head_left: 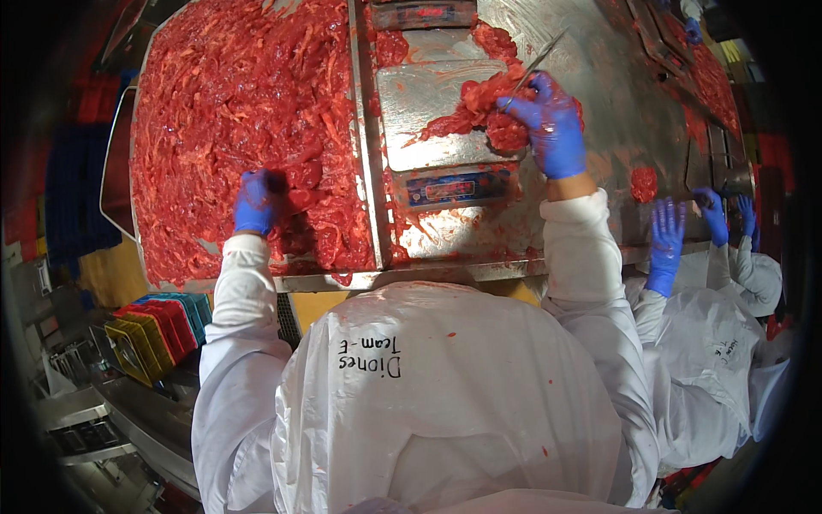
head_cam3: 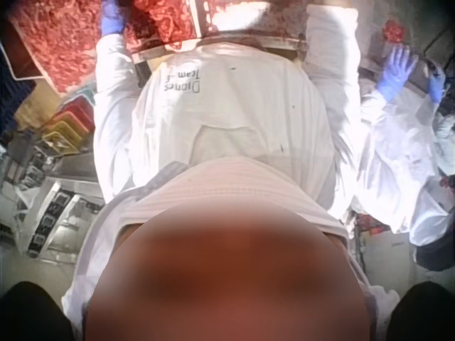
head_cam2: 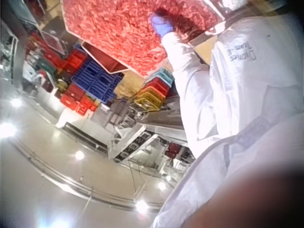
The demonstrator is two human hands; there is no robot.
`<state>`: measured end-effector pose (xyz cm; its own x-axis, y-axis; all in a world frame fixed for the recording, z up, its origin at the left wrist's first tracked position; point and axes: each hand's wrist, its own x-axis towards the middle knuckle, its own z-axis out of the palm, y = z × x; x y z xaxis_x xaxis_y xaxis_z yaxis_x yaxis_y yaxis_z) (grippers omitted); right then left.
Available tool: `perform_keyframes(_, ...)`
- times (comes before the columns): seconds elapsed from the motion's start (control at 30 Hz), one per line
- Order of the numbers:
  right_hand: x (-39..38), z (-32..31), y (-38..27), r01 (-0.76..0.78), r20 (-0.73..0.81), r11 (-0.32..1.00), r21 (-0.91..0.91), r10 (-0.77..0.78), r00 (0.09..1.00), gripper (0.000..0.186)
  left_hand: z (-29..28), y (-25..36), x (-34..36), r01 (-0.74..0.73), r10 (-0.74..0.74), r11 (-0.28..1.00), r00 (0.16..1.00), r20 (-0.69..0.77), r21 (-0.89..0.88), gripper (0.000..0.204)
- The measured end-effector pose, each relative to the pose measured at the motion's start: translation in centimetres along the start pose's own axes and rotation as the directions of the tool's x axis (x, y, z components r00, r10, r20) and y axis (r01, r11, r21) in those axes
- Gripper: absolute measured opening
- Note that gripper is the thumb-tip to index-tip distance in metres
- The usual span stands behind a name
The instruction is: The person uses a knife to cut portions of raw red meat on a metal table. They repeatedly pick up pieces of meat, slice them, and place the cut pieces onto the table surface.
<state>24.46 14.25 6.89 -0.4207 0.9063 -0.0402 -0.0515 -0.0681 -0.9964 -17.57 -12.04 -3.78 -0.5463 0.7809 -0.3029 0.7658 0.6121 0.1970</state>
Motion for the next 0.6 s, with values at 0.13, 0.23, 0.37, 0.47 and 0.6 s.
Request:
perform_keyframes(0.13, -1.0, 0.4, -3.2, -0.077, 0.183, 0.914, 0.398, 0.003, 0.983, 0.042, -4.0, 8.3, -2.4, -0.098, 0.143, 0.971, 0.969, -0.200, 0.218, 0.058)
perform_keyframes(0.23, -0.4, 0.6, -2.9, -0.147, 0.275, 0.968, 0.202, 0.088, 0.957, 0.043, -3.7, 10.8, -1.1, -0.285, 0.284, 0.958, 0.915, -0.287, 0.039, 0.056)
perform_keyframes(0.37, 0.0, -0.8, -2.4, -0.088, 0.100, 0.942, -0.324, 0.126, 0.987, 0.036, -2.5, 13.8, -0.2, -0.398, 0.370, 0.917, 0.869, -0.329, -0.017, 0.054)
perform_keyframes(0.47, -2.6, -3.4, -3.1, -0.003, -0.131, 1.000, 0.026, 0.006, 0.991, 0.041, -2.9, 17.4, -1.4, -0.494, 0.386, 0.834, 0.840, -0.381, -0.244, 0.055)
perform_keyframes(0.6, -3.7, -3.2, 0.9, -0.041, -0.188, 0.999, -0.022, 0.036, 0.981, 0.040, -3.3, 25.9, -3.4, -0.667, 0.586, 0.679, 0.744, -0.321, -0.305, 0.053)
